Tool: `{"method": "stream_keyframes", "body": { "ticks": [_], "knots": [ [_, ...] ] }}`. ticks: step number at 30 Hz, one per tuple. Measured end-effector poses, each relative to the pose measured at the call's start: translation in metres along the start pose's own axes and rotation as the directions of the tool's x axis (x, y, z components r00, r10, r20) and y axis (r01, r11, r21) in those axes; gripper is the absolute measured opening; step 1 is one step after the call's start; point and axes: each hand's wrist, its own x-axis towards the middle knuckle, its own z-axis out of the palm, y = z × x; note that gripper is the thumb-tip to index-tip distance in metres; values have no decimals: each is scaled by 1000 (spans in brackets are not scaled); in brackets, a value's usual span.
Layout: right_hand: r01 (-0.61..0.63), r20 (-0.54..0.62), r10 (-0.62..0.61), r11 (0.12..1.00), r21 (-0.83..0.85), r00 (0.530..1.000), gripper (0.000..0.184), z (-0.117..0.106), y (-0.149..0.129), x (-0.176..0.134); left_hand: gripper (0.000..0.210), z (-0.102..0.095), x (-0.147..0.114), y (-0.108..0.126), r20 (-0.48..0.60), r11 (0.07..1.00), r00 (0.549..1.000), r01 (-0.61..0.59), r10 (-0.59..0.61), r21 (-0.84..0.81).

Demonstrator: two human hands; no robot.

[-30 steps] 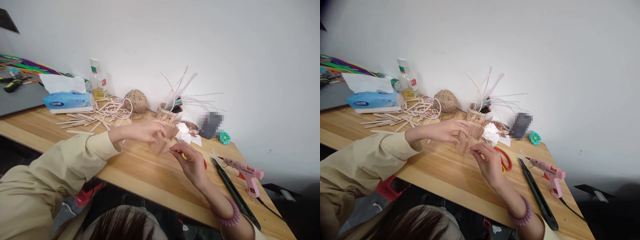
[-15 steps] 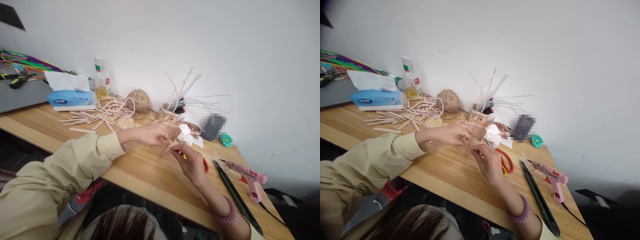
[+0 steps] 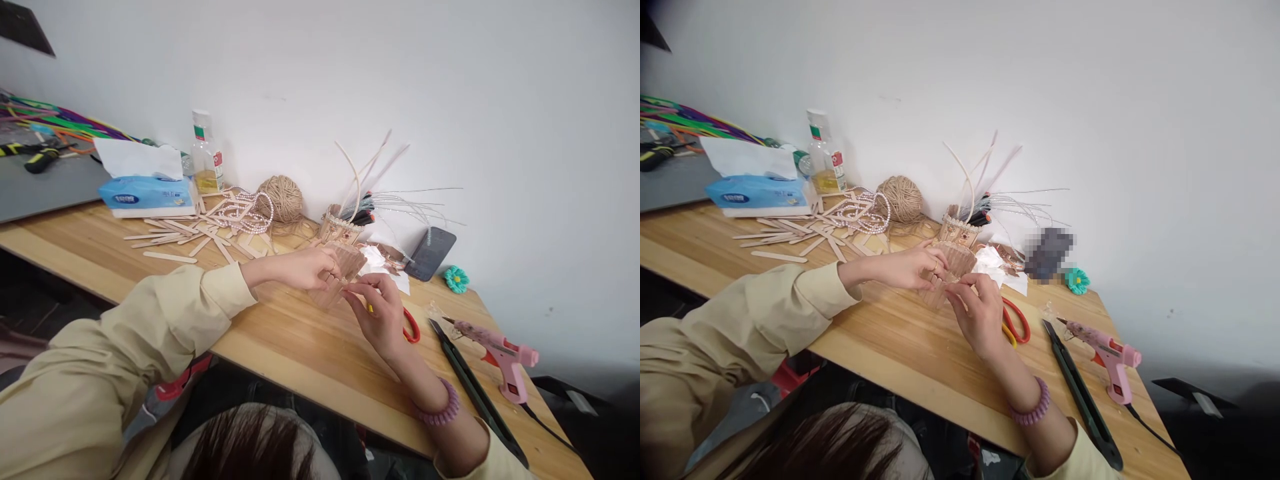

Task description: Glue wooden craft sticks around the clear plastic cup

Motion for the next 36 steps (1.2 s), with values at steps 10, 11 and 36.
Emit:
{"method": "stream_keyframes", "body": {
  "ticks": [10, 11, 36],
  "knots": [
    [-16, -5, 16, 996, -90, 1000, 10, 7, 4, -7, 10, -1, 0, 12, 1, 995, 996, 87, -87, 38],
    [-19, -19, 17, 996, -92, 1000, 13, 8, 4, -7, 12, 0, 0, 13, -2, 994, 995, 95, -95, 50],
    [71, 100, -60, 992, -106, 993, 15, 5, 9, 4, 22, 17, 3, 17, -196, 983, 974, 137, -110, 126]
  ]
}}
